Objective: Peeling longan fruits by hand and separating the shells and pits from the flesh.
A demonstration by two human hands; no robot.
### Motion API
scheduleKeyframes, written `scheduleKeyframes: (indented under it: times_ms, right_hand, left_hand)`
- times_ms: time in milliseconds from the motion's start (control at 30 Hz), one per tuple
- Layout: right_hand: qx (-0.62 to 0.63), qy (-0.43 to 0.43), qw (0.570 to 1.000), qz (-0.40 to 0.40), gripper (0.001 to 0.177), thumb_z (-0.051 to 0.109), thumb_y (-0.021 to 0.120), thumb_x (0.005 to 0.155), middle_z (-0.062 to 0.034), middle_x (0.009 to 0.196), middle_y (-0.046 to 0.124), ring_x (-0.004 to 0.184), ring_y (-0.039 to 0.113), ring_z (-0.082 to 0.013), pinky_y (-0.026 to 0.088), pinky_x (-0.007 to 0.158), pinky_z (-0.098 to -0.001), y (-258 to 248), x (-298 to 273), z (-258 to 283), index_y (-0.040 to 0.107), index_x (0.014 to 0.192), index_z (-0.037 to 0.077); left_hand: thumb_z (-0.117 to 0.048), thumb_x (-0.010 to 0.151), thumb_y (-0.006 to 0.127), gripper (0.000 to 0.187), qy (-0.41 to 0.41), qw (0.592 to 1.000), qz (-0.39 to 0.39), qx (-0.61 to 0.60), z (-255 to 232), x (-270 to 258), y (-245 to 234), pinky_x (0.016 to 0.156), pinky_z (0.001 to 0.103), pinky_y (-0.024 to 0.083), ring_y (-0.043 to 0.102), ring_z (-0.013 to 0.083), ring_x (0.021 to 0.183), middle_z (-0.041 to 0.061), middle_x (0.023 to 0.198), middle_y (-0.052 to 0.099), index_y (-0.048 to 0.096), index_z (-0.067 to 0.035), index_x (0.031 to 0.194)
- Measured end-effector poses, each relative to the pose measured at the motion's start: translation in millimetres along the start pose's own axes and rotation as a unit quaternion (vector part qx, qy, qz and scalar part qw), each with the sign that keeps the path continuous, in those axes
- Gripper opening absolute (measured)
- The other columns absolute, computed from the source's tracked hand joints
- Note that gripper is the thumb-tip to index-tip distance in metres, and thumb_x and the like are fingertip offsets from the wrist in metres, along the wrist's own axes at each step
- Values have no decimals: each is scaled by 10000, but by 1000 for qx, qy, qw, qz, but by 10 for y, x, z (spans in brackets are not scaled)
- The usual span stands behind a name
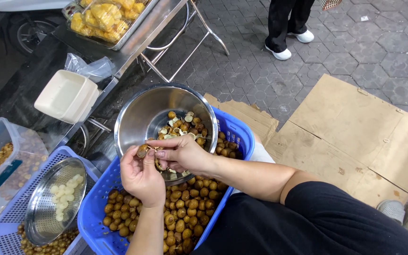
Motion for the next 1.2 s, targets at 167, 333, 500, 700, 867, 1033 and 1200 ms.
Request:
scheduleKeyframes:
  times_ms: [167,333,500,700,867,1033,1200]
  right_hand:
    - [9,-5,999,-50,378,90,591,1027,-2,730,661,524,478,-34,344,437,-194,-208,91,53,650,1399,128]
    - [-90,-4,990,-110,289,103,644,1035,-6,781,676,608,603,-56,447,473,-228,-320,51,26,704,1317,77]
    - [28,12,987,-155,397,57,560,1045,-38,730,638,479,438,-86,317,422,-233,-305,2,109,588,1437,110]
    - [-21,-78,987,-136,406,32,552,1094,-28,792,639,542,439,-75,334,483,-221,-478,73,265,574,1497,79]
    - [-296,-46,950,-87,382,22,612,1085,-23,799,662,594,502,-33,390,511,-183,-301,-44,306,602,1466,48]
    - [-272,-54,961,-4,340,13,610,1076,-40,824,672,589,481,-32,390,507,-187,-119,-67,285,647,1413,33]
    - [-134,-37,989,-44,300,8,618,1047,-70,794,684,538,491,-59,389,466,-206,-118,-36,182,678,1340,19]
  left_hand:
    - [122,968,637,364,-60,991,27,-114,82,177,48,872,280,578,673,175,1027,179,1235,666,540,60,1313]
    - [122,960,636,313,-216,926,32,-309,429,115,-30,778,316,547,667,246,953,228,1288,671,596,60,1264]
    - [115,1007,650,309,-224,879,65,-415,509,65,24,834,333,553,681,257,1003,187,1311,685,641,-4,1293]
    - [35,1022,732,312,-187,891,135,-392,279,106,-16,814,300,565,688,198,942,154,1298,706,680,-27,1324]
    - [28,1026,710,394,-174,929,127,-300,245,169,-56,989,334,620,707,188,1105,123,1380,695,632,-39,1406]
    - [55,977,731,399,-195,928,86,-304,348,165,-78,950,343,644,713,177,1083,125,1230,722,640,-36,1354]
    - [84,966,766,307,-162,951,82,-251,315,160,-83,972,329,630,720,180,1043,137,1161,747,707,3,1255]
Point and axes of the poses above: each hand's wrist, its own x-axis towards the middle knuckle, its own y-axis out of the palm, z = x × y, the point moved 5 cm from there along x, towards the middle knuckle
